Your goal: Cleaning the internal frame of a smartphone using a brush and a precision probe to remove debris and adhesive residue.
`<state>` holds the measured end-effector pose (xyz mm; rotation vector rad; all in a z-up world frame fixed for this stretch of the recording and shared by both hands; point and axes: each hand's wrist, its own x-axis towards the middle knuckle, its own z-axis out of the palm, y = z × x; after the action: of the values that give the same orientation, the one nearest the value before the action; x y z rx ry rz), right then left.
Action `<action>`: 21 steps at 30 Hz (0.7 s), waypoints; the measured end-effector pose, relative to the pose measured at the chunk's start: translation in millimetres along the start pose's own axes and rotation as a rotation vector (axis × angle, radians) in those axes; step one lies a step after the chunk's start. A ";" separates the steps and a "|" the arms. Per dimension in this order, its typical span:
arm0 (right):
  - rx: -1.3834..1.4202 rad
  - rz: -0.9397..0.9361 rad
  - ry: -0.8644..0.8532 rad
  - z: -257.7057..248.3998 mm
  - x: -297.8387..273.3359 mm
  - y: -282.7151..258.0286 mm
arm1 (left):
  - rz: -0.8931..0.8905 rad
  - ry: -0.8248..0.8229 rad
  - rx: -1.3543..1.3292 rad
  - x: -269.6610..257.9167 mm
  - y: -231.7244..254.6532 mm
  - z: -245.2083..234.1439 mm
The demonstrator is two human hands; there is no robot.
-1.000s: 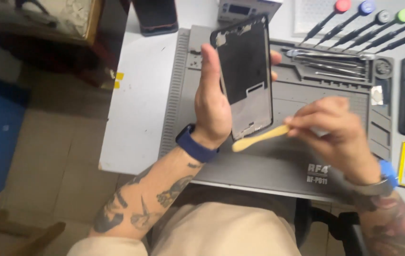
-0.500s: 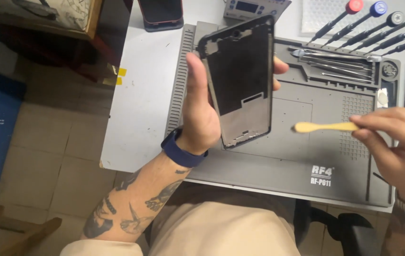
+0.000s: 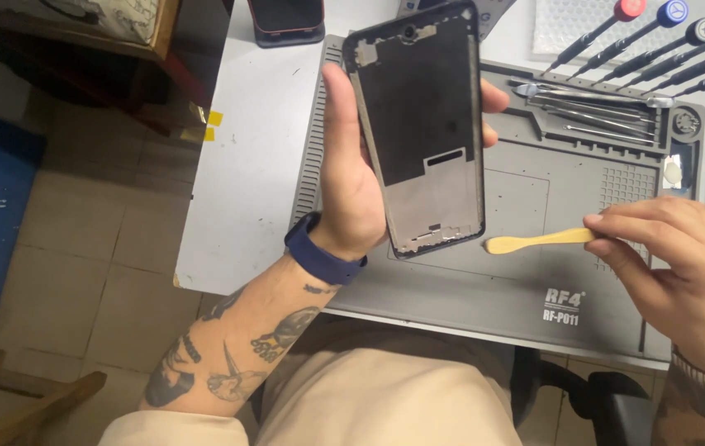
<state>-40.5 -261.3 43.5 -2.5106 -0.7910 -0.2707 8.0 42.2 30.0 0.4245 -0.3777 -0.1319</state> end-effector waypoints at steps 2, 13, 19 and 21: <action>-0.011 0.002 0.009 -1.1 -4.2 4.2 | -0.017 0.023 -0.012 1.5 -1.0 -0.9; -0.142 0.276 0.098 -14.1 -43.0 50.5 | 0.068 0.086 0.141 2.9 0.0 -6.6; -0.212 0.431 0.142 -21.1 -71.1 56.0 | 0.046 0.089 0.594 -6.5 22.8 -10.9; -0.236 0.324 0.167 -13.3 -84.6 61.2 | 0.055 0.089 0.657 -8.8 26.5 -16.1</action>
<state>-74.1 -352.6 3.4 -2.7399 -0.2930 -0.4756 7.3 74.0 24.8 1.0631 -0.3392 0.0711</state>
